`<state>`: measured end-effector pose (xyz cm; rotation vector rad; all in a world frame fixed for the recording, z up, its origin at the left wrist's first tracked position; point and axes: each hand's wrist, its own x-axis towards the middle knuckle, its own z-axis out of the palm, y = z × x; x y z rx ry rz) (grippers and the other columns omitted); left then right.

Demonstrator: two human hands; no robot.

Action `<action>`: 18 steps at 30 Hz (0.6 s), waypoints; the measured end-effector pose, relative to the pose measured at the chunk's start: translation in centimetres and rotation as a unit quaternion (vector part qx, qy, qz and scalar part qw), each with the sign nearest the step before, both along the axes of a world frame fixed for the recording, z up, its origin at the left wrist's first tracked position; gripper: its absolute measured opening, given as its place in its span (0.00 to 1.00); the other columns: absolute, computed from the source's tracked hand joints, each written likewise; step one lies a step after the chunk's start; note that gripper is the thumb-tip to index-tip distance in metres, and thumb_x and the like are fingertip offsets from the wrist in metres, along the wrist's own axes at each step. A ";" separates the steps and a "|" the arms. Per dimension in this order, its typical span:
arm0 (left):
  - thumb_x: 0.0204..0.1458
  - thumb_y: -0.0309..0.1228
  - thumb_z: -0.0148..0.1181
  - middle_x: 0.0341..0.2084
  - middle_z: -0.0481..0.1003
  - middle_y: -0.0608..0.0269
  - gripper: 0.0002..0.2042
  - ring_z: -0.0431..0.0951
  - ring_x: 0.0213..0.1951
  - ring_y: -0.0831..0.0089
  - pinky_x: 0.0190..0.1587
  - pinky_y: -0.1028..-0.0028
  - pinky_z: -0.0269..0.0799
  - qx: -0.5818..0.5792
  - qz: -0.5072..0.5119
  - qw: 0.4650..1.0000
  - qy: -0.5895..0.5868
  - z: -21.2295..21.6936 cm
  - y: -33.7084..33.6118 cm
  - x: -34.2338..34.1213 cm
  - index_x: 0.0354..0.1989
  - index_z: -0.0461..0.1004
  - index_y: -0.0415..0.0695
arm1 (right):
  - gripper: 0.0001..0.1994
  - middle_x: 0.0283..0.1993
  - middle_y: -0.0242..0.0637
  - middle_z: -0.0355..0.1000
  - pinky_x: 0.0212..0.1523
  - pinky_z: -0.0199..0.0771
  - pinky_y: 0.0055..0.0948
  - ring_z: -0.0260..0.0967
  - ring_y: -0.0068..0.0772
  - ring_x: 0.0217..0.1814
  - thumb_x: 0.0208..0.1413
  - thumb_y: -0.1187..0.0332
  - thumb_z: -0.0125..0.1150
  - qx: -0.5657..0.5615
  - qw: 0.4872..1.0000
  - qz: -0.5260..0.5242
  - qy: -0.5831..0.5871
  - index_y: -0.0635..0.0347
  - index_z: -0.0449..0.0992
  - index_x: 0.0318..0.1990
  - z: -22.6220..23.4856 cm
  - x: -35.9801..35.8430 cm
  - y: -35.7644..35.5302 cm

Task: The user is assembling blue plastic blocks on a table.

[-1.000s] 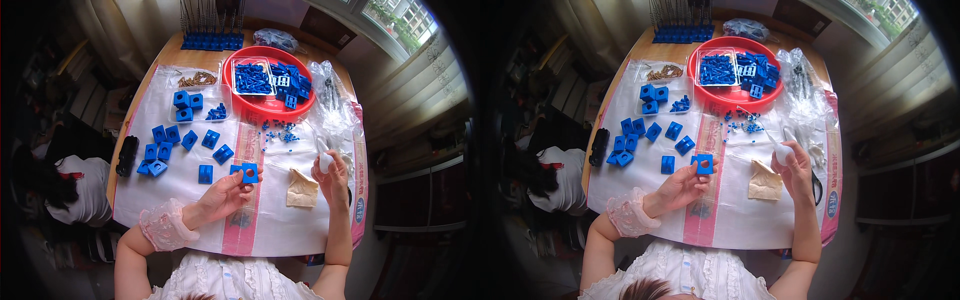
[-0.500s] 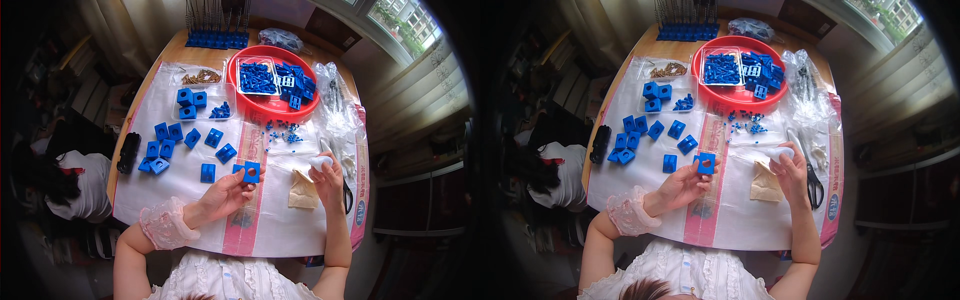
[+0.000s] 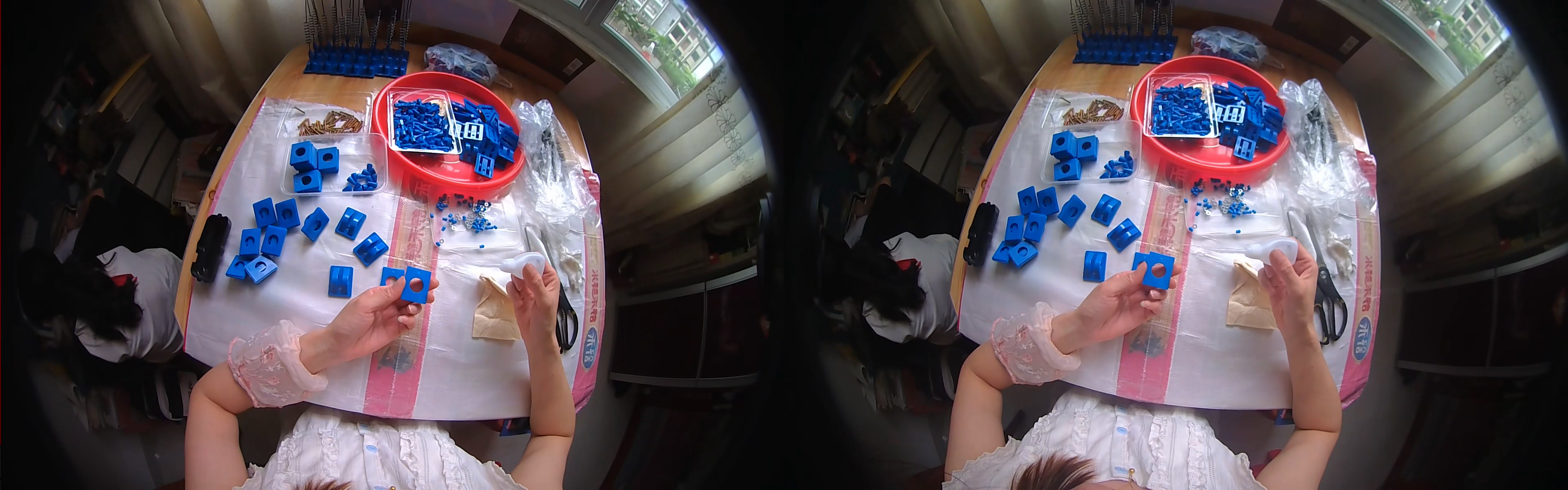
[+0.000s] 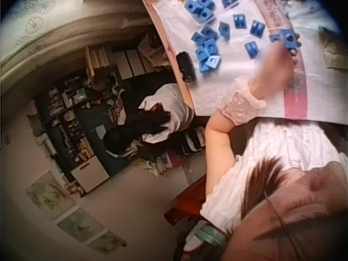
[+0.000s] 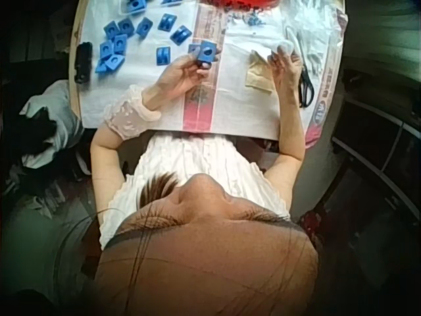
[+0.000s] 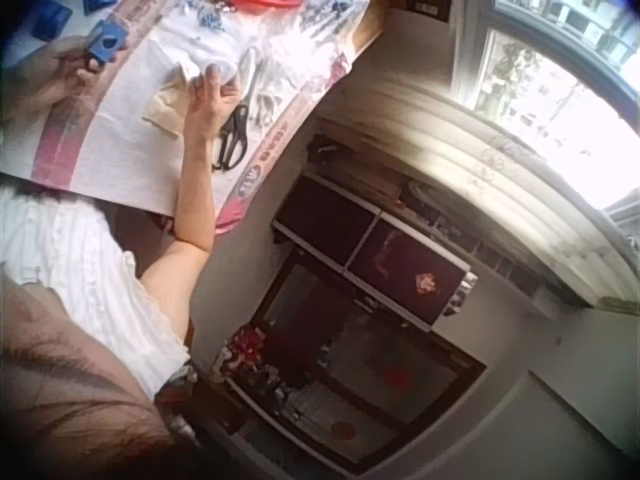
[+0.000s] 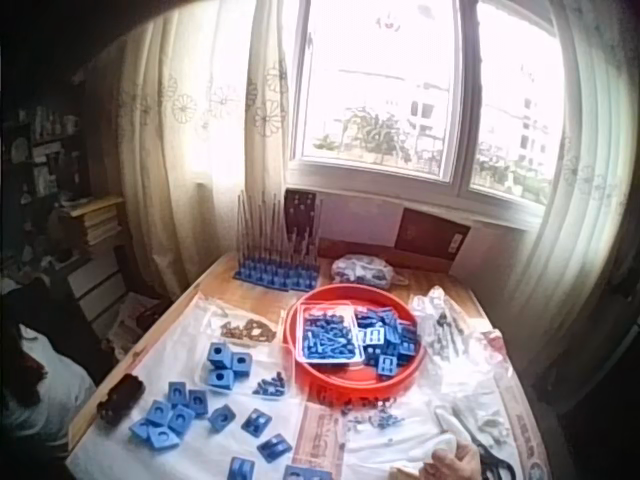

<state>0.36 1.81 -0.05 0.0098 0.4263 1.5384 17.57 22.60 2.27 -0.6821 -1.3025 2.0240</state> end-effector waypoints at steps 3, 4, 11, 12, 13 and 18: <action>0.63 0.42 0.48 0.45 0.70 0.60 0.24 0.65 0.36 0.81 0.38 0.81 0.65 -0.002 0.003 1.000 -0.002 0.1 0.0 0.0 0.60 0.62 0.36 | 0.06 0.29 0.29 0.73 0.19 0.56 0.12 0.61 0.10 0.23 0.58 0.67 0.60 0.002 1.000 0.008 0.018 0.59 0.72 0.36 0.1 0.0 0.1; 0.63 0.42 0.48 0.45 0.70 0.60 0.24 0.65 0.36 0.81 0.38 0.81 0.65 -0.004 0.004 1.000 -0.002 0.2 0.0 0.0 0.60 0.62 0.36 | 0.07 0.29 0.29 0.73 0.19 0.55 0.12 0.61 0.10 0.22 0.58 0.66 0.60 0.000 1.000 -0.002 0.013 0.59 0.72 0.35 0.3 -0.1 -0.1; 0.63 0.42 0.48 0.45 0.70 0.61 0.24 0.64 0.36 0.81 0.38 0.81 0.65 -0.006 0.004 1.000 0.002 0.2 0.1 0.0 0.60 0.62 0.35 | 0.07 0.30 0.34 0.73 0.16 0.53 0.14 0.59 0.11 0.22 0.60 0.67 0.57 0.032 0.999 0.014 0.022 0.61 0.71 0.36 -0.3 0.4 0.4; 0.63 0.42 0.48 0.45 0.70 0.61 0.24 0.64 0.36 0.81 0.38 0.81 0.65 -0.004 0.003 1.000 0.002 0.2 0.1 0.0 0.60 0.63 0.35 | 0.07 0.30 0.34 0.73 0.16 0.52 0.14 0.59 0.11 0.22 0.60 0.67 0.57 0.035 0.999 0.010 0.021 0.61 0.71 0.36 -0.3 0.5 0.4; 0.63 0.42 0.48 0.45 0.70 0.61 0.24 0.64 0.36 0.81 0.39 0.81 0.65 -0.002 0.004 1.000 0.002 0.2 0.1 0.0 0.60 0.63 0.35 | 0.07 0.30 0.33 0.73 0.16 0.52 0.15 0.59 0.11 0.22 0.59 0.67 0.58 0.038 0.999 0.008 0.020 0.61 0.71 0.36 -0.1 0.4 0.3; 0.63 0.41 0.48 0.45 0.70 0.61 0.23 0.64 0.35 0.81 0.39 0.82 0.65 -0.013 0.006 1.000 0.000 0.3 0.1 0.0 0.59 0.63 0.35 | 0.08 0.28 0.32 0.72 0.16 0.51 0.14 0.55 0.10 0.19 0.58 0.67 0.59 0.051 0.999 -0.008 0.014 0.62 0.72 0.35 0.2 0.3 0.1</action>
